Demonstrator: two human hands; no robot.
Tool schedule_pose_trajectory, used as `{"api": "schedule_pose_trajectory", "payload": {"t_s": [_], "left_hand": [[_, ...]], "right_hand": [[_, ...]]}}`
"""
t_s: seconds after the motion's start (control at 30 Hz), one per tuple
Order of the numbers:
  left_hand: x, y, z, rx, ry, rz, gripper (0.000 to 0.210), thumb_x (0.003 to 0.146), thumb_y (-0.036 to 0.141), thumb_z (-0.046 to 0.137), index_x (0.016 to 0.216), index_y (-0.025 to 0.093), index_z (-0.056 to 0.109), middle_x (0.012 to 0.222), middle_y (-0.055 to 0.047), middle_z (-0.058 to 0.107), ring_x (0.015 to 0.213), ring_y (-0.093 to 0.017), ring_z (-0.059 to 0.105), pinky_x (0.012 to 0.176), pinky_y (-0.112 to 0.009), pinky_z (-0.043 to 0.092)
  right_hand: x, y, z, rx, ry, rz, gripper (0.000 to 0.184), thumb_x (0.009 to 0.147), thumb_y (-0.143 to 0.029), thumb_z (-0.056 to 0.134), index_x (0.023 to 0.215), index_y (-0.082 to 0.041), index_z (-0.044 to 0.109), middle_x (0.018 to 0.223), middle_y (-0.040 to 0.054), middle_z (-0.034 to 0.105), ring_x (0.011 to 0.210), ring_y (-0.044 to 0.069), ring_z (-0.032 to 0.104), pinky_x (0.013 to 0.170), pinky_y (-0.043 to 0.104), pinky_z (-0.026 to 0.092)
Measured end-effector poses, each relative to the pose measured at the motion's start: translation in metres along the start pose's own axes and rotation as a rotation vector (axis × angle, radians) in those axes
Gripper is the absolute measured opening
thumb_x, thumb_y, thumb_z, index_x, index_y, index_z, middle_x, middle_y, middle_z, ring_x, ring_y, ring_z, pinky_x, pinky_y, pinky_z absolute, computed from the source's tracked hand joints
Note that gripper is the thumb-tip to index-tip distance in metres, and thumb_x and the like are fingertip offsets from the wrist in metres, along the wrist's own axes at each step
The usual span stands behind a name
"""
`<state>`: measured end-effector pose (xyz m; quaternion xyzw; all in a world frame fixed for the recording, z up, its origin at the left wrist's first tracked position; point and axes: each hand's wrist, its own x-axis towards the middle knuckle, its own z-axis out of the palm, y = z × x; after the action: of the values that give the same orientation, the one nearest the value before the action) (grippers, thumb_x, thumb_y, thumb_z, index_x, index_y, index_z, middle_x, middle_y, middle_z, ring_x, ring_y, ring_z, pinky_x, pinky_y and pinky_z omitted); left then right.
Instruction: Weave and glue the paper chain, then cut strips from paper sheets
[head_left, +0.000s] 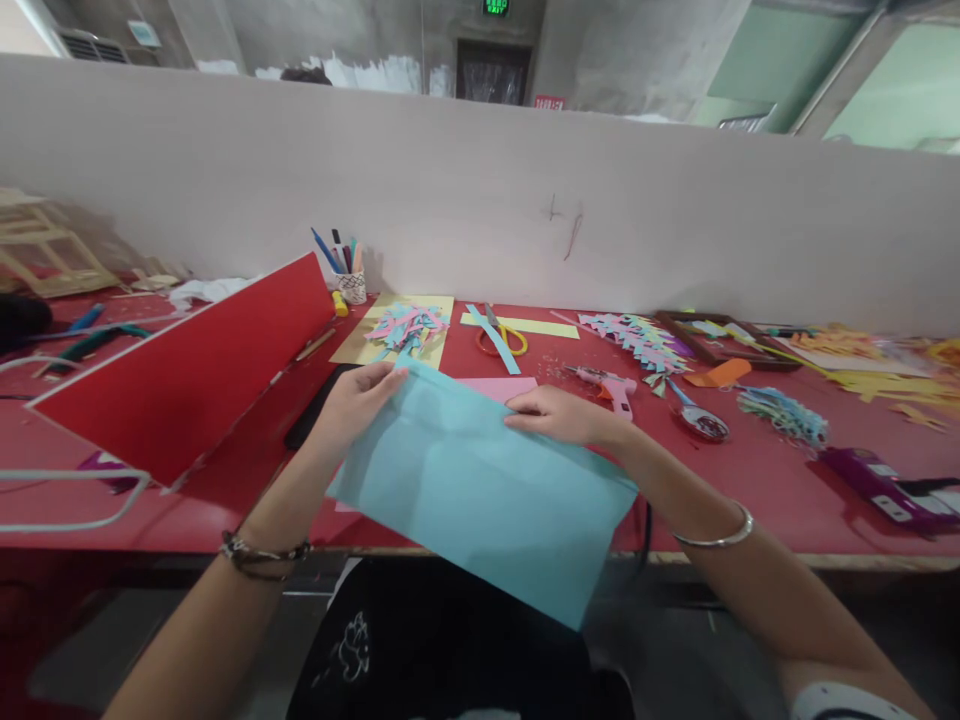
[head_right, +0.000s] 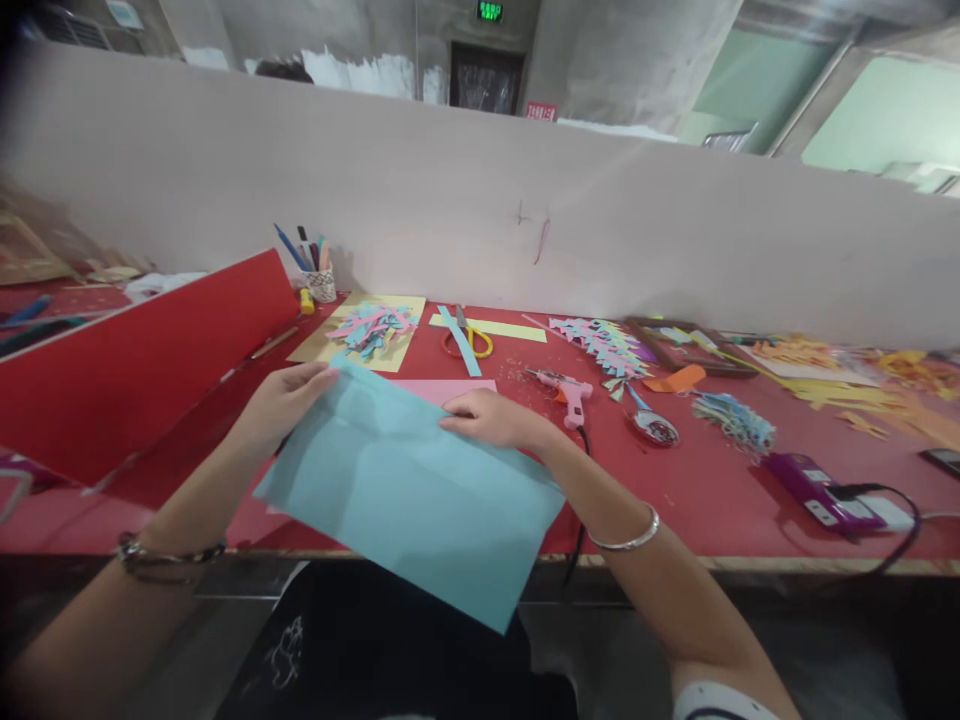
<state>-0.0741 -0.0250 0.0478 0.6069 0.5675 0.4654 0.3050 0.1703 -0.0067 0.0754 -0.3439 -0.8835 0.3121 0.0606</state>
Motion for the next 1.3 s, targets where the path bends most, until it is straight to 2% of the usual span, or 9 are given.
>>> {"api": "schedule_pose_trajectory", "payload": {"t_s": [0.13, 0.33, 0.4, 0.57, 0.67, 0.77, 1.07, 1.2, 1.3], "left_hand": [[0.000, 0.000, 0.002, 0.048, -0.001, -0.016, 0.031, 0.057, 0.048, 0.053, 0.048, 0.019, 0.052, 0.049, 0.003, 0.045, 0.053, -0.012, 0.041, 0.045, -0.022, 0.031], [-0.004, -0.008, 0.008, -0.006, 0.103, -0.021, 0.027, 0.058, 0.044, 0.053, 0.052, 0.019, 0.059, 0.049, 0.003, 0.046, 0.052, -0.011, 0.040, 0.046, -0.022, 0.031], [-0.007, -0.011, 0.008, -0.069, 0.044, -0.065, 0.030, 0.057, 0.047, 0.055, 0.048, 0.019, 0.055, 0.047, 0.004, 0.044, 0.049, -0.011, 0.039, 0.045, -0.022, 0.031], [-0.016, -0.022, 0.009, -0.217, -0.292, -0.180, 0.037, 0.051, 0.055, 0.062, 0.054, 0.018, 0.058, 0.054, 0.001, 0.055, 0.055, -0.013, 0.049, 0.054, -0.026, 0.041], [-0.021, -0.026, 0.016, -0.172, -0.321, -0.184, 0.042, 0.054, 0.061, 0.059, 0.055, 0.019, 0.058, 0.055, 0.000, 0.057, 0.059, -0.016, 0.053, 0.057, -0.027, 0.043], [-0.024, -0.029, 0.026, -0.064, -0.326, -0.136, 0.046, 0.059, 0.064, 0.050, 0.060, 0.019, 0.058, 0.056, 0.000, 0.058, 0.061, -0.017, 0.056, 0.055, -0.027, 0.043], [-0.027, -0.043, 0.021, 0.316, -0.118, -0.048, 0.026, 0.066, 0.036, 0.054, 0.049, 0.019, 0.046, 0.048, 0.003, 0.043, 0.053, -0.014, 0.046, 0.049, -0.024, 0.026], [-0.042, -0.044, 0.016, 0.639, 0.024, 0.209, 0.015, 0.071, 0.029, 0.055, 0.080, 0.017, 0.055, 0.078, -0.005, 0.061, 0.064, -0.017, 0.056, 0.053, -0.026, 0.033], [-0.056, -0.046, 0.017, 0.844, -0.023, 0.433, 0.013, 0.077, 0.027, 0.052, 0.083, 0.015, 0.055, 0.082, -0.007, 0.063, 0.069, -0.019, 0.060, 0.057, -0.028, 0.040]], "right_hand": [[-0.002, 0.001, -0.005, 0.011, -0.107, -0.065, 0.029, 0.082, -0.033, 0.039, 0.056, -0.019, 0.034, 0.057, -0.0051, 0.032, 0.053, 0.007, 0.032, 0.052, 0.023, 0.027], [-0.004, 0.008, -0.006, -0.003, -0.001, -0.025, 0.028, 0.083, -0.034, 0.038, 0.060, -0.019, 0.038, 0.059, -0.0045, 0.035, 0.055, 0.008, 0.035, 0.054, 0.023, 0.028], [-0.005, 0.015, -0.006, 0.007, 0.005, -0.007, 0.028, 0.083, -0.035, 0.038, 0.059, -0.019, 0.036, 0.059, -0.0043, 0.034, 0.056, 0.008, 0.035, 0.054, 0.023, 0.028], [-0.006, 0.028, 0.001, 0.030, -0.038, 0.054, 0.026, 0.082, -0.032, 0.038, 0.060, -0.019, 0.039, 0.061, -0.0033, 0.038, 0.057, 0.009, 0.038, 0.055, 0.023, 0.031], [0.003, 0.021, 0.016, -0.024, 0.128, 0.117, 0.013, 0.077, -0.030, 0.047, 0.073, -0.018, 0.045, 0.069, -0.0014, 0.048, 0.062, 0.011, 0.043, 0.058, 0.023, 0.034], [0.020, 0.009, 0.037, -0.129, 0.310, 0.044, 0.021, 0.072, -0.030, 0.057, 0.084, -0.019, 0.044, 0.081, 0.0017, 0.054, 0.068, 0.012, 0.047, 0.061, 0.024, 0.036], [0.059, 0.022, 0.064, -0.134, 0.125, -0.089, 0.014, 0.076, -0.008, 0.040, 0.084, -0.017, 0.049, 0.086, 0.0056, 0.058, 0.077, 0.015, 0.051, 0.071, 0.027, 0.038], [0.058, 0.029, 0.060, -0.064, 0.071, -0.151, 0.018, 0.074, -0.004, 0.037, 0.081, -0.017, 0.048, 0.084, 0.0035, 0.057, 0.074, 0.013, 0.049, 0.069, 0.026, 0.038], [0.056, 0.029, 0.057, -0.095, 0.000, -0.144, 0.016, 0.072, -0.004, 0.039, 0.076, -0.018, 0.047, 0.077, 0.0010, 0.055, 0.068, 0.011, 0.047, 0.065, 0.024, 0.036]]}}
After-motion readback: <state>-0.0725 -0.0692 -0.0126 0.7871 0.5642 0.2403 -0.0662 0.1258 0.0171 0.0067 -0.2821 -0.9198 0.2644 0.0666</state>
